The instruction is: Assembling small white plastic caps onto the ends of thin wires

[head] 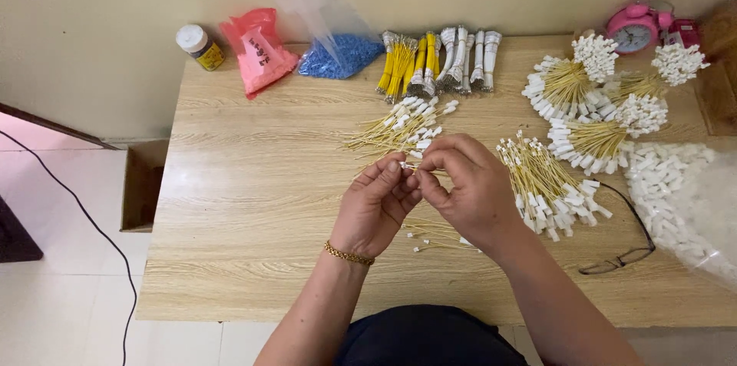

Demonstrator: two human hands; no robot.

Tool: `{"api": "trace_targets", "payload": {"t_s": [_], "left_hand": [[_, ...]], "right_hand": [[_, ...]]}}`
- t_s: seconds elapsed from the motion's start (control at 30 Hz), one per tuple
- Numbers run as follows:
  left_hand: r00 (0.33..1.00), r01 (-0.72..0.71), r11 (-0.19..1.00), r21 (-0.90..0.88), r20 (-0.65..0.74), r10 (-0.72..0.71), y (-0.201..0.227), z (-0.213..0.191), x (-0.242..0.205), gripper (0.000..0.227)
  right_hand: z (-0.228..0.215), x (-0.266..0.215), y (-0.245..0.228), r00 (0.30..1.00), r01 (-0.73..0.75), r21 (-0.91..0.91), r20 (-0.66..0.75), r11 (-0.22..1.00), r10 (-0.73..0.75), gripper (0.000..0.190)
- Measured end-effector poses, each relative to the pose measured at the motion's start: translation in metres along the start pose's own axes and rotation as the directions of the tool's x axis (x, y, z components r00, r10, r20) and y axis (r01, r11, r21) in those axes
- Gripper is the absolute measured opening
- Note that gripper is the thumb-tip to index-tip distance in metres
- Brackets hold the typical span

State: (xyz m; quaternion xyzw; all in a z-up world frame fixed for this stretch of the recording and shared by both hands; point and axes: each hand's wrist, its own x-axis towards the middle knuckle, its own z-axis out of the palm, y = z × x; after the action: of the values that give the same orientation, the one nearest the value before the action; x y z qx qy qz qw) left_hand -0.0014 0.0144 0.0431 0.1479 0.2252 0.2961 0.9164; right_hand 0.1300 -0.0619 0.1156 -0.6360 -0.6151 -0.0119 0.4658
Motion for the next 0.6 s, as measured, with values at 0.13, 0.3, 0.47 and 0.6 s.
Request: {"api": "trace_targets", "payload": {"t_s": [0.13, 0.3, 0.47, 0.6], "left_hand": [[1.0, -0.008, 1.0, 0.003, -0.006, 0.008, -0.001, -0.002, 0.002, 0.017], [1.0, -0.023, 0.999, 0.036, -0.007, 0.023, -0.001, 0.004, -0.001, 0.017], [0.999, -0.032, 0.998, 0.063, -0.003, 0.033, -0.005, -0.002, 0.004, 0.017], [0.998, -0.053, 0.995, 0.088, -0.009, 0.054, -0.008, -0.01, 0.007, 0.018]], "right_hand": [[0.005, 0.0, 0.006, 0.999, 0.043, -0.026, -0.002, 0.999, -0.043, 0.013], [0.006, 0.001, 0.006, 0.98, 0.164, -0.263, -0.068, 0.951, -0.188, 0.016], [0.007, 0.003, 0.005, 0.978, 0.184, -0.275, -0.041, 0.944, -0.202, 0.017], [0.011, -0.001, 0.009, 0.979, 0.184, -0.27, -0.036, 0.945, -0.201, 0.018]]}}
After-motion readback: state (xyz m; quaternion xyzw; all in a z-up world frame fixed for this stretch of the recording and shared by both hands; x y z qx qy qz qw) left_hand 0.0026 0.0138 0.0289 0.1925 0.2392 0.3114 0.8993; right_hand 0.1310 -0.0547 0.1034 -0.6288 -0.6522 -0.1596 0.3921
